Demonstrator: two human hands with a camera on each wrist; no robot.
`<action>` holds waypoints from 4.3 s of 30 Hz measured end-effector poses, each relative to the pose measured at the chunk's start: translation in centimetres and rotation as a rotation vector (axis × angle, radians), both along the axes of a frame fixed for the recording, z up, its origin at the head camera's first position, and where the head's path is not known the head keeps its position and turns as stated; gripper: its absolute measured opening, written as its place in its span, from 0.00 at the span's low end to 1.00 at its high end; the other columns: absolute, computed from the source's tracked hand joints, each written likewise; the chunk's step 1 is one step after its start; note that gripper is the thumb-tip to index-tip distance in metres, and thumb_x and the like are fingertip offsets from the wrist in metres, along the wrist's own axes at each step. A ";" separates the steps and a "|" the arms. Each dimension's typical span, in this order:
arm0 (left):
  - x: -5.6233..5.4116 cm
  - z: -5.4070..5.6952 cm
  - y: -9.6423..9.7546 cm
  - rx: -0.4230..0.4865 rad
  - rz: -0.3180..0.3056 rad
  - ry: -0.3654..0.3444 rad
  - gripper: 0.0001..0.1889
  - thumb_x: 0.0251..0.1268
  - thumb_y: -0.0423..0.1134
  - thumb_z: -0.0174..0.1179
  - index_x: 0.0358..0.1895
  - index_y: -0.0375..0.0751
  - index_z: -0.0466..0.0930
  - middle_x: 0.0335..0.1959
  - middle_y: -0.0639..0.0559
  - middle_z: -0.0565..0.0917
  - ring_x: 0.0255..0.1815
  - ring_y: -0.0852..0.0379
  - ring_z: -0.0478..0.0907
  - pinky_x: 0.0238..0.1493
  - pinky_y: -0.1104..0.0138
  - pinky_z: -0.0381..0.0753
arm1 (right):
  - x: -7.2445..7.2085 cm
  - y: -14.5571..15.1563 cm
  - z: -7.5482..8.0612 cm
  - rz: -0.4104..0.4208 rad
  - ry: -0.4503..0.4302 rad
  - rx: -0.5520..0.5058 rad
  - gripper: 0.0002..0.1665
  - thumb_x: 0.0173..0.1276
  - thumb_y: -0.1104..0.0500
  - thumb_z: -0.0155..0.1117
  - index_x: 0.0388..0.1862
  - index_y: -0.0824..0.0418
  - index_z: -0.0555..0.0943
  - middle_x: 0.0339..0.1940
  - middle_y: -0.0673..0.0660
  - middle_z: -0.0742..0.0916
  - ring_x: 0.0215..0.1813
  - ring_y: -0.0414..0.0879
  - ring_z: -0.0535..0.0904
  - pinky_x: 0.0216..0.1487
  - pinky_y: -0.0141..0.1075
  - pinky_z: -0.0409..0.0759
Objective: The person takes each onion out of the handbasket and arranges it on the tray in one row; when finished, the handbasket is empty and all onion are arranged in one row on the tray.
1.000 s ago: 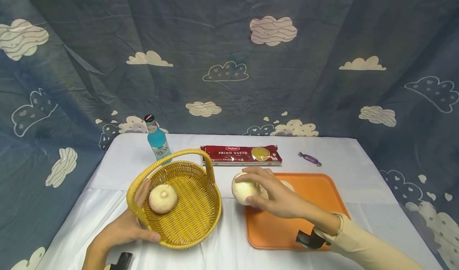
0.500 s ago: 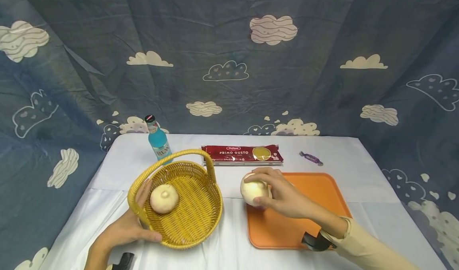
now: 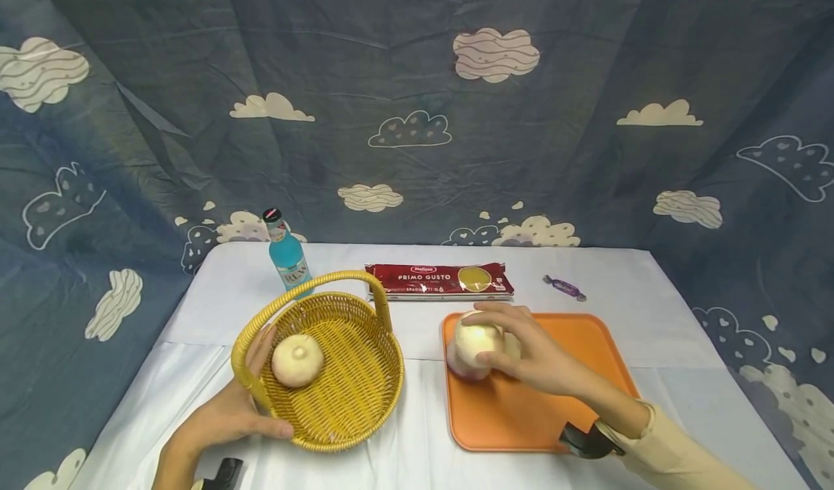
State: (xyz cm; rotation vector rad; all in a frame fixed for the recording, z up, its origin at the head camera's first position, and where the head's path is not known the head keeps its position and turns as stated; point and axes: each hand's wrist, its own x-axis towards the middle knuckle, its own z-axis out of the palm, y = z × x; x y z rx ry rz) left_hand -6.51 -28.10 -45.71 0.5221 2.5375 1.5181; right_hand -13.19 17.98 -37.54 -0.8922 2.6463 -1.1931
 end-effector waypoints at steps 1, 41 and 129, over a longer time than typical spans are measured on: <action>0.0 0.0 0.0 0.001 -0.002 0.003 0.78 0.37 0.48 0.84 0.81 0.45 0.24 0.80 0.36 0.22 0.78 0.31 0.19 0.65 0.26 0.29 | 0.0 0.1 0.0 -0.005 -0.002 -0.003 0.27 0.64 0.54 0.74 0.62 0.44 0.80 0.73 0.55 0.73 0.73 0.59 0.62 0.66 0.67 0.62; -0.2 -0.3 -0.1 -0.003 -0.002 -0.005 0.79 0.36 0.43 0.84 0.81 0.43 0.23 0.80 0.35 0.22 0.76 0.25 0.19 0.64 0.24 0.30 | 0.2 5.9 -0.9 -0.237 0.099 -0.003 0.29 0.62 0.57 0.75 0.63 0.51 0.81 0.68 0.58 0.78 0.68 0.55 0.71 0.58 0.32 0.75; 0.0 -0.4 -0.1 -0.014 0.008 -0.001 0.79 0.35 0.43 0.84 0.81 0.46 0.23 0.81 0.37 0.23 0.76 0.24 0.20 0.63 0.23 0.30 | -0.7 11.4 -6.7 -0.327 -0.071 0.054 0.31 0.65 0.53 0.73 0.65 0.59 0.78 0.62 0.60 0.81 0.59 0.28 0.66 0.54 0.27 0.69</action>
